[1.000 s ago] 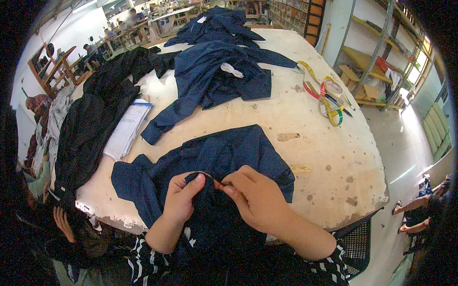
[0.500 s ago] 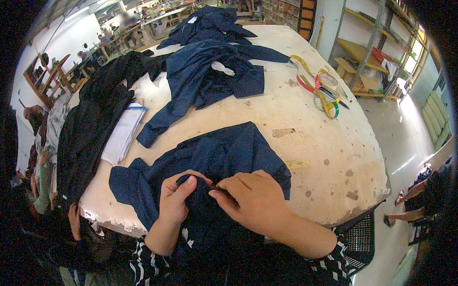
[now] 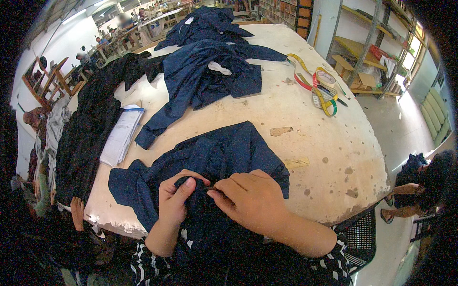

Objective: The person uses a small blade to trim loose threads from a dark blue garment on a worktable. The person repeatedly snips threads and adjusts the fabric, then briefly handles a roll of tape before resuming trimming.

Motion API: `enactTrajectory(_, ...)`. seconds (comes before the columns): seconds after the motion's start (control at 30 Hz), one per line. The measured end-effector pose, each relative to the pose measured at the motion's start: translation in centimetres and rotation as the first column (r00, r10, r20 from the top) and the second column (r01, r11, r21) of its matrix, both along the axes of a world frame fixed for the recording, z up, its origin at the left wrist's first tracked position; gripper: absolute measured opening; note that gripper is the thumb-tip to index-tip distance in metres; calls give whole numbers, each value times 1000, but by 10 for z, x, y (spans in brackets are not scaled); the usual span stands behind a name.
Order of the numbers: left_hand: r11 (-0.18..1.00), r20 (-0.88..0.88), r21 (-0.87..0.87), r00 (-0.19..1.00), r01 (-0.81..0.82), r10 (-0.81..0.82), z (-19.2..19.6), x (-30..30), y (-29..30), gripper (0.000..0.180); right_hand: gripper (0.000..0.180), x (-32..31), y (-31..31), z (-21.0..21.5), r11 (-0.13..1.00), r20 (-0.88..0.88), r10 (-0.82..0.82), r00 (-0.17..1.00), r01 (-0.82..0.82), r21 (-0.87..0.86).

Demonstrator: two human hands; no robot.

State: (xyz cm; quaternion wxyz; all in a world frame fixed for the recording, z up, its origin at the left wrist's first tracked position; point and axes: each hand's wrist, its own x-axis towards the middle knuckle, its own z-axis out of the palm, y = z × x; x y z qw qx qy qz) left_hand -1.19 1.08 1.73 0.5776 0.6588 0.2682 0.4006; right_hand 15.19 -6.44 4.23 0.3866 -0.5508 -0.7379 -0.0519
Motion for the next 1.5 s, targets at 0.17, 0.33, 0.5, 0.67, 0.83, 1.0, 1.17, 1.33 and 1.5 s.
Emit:
enactTrajectory(0.17, 998, 53, -64, 998, 21, -17, -3, -1, 0, 22, 15, 0, 0, 0, 1000, -9, 6, 1000, -6, -13)
enactTrajectory(0.33, 996, 63, -79, 998, 36, -31, -3, 0, 0, 23, 18, -2, 5, -5, 998, -77, 18, 997, -13, 58)
enactTrajectory(0.5, 987, 125, -143, 991, 67, -49, -6, -2, 0, 22, 18, -2, 6, -7, 997, -65, 35, 997, -30, 77)
enactTrajectory(0.67, 991, 114, -129, 993, 35, -20, -6, -1, 0, 22, 16, -4, 9, -11, 998, -174, 66, 983, -65, 9)
enactTrajectory(0.83, 983, 143, -178, 990, 40, -15, -3, -2, -1, 20, 17, -6, 10, -16, 888, -668, 30, 743, -327, -323)
enactTrajectory(1.0, 989, 105, -144, 995, 12, 3, -3, -2, -2, 15, 15, -10, 11, -18, 965, -534, 103, 839, -215, -151)
enactTrajectory(1.17, 995, 68, -100, 998, 11, -5, -10, 2, -7, 15, 14, -8, 10, -11, 976, -588, 100, 802, -193, -98)
enactTrajectory(1.33, 969, 163, -238, 986, 58, -19, -4, -1, -4, 22, 13, 4, 8, -5, 919, -898, 28, 440, -365, -150)
enactTrajectory(1.5, 983, 249, -177, 969, 40, 5, -5, 5, -6, 20, 22, -1, 4, 0, 878, -807, -23, 589, -375, -299)
